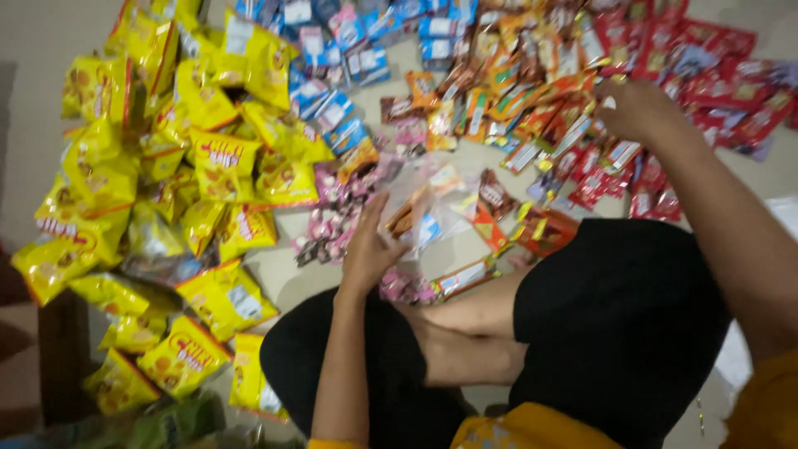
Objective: Pack various snack packets into clear plastic bags.
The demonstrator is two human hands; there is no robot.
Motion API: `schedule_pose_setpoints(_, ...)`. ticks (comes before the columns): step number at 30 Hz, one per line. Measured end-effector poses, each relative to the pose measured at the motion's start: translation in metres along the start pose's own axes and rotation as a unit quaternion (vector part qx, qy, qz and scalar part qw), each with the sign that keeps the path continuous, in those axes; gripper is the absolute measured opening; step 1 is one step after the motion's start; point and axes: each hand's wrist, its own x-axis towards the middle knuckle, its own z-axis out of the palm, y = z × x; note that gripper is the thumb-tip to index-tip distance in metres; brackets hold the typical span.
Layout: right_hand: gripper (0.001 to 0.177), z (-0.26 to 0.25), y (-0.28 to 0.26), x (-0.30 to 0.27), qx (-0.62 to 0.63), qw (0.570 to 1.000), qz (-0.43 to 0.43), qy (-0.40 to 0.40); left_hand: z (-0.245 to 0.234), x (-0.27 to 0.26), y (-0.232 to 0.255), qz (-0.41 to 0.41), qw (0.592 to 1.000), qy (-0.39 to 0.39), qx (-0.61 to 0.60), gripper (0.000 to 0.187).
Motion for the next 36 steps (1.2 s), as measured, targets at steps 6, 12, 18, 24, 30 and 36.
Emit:
schedule_pose_setpoints(6,0.066,0.095,0.155,0.111,0.105,0.982,0.155,-0.013,-0.002,0.0,-0.005,0.024,1.0,0.008,0.009,0.1)
schedule_pose_setpoints(12,0.054,0.092,0.162,0.093,0.322,0.909,0.256,-0.064,-0.006,0.003,0.014,-0.019,0.999,-0.015,0.026,0.097)
schedule_pose_setpoints(18,0.112,0.051,0.109,0.026,0.205,0.921,0.33,-0.013,-0.01,0.0,0.03,-0.022,0.999,-0.026,0.002,0.095)
schedule_pose_setpoints(24,0.041,0.149,0.232,0.154,-0.241,0.971,0.006,-0.004,0.012,0.002,-0.031,0.032,0.999,0.004,-0.025,0.099)
schedule_pose_setpoints(30,0.034,0.198,0.361,0.28,0.258,0.928,0.055,0.264,0.001,0.001,-0.003,0.044,0.999,0.006,0.015,0.1)
schedule_pose_setpoints(36,0.039,-0.009,-0.069,-0.056,0.566,0.822,-0.03,-0.052,0.008,0.006,-0.011,0.039,0.999,-0.025,0.024,0.106)
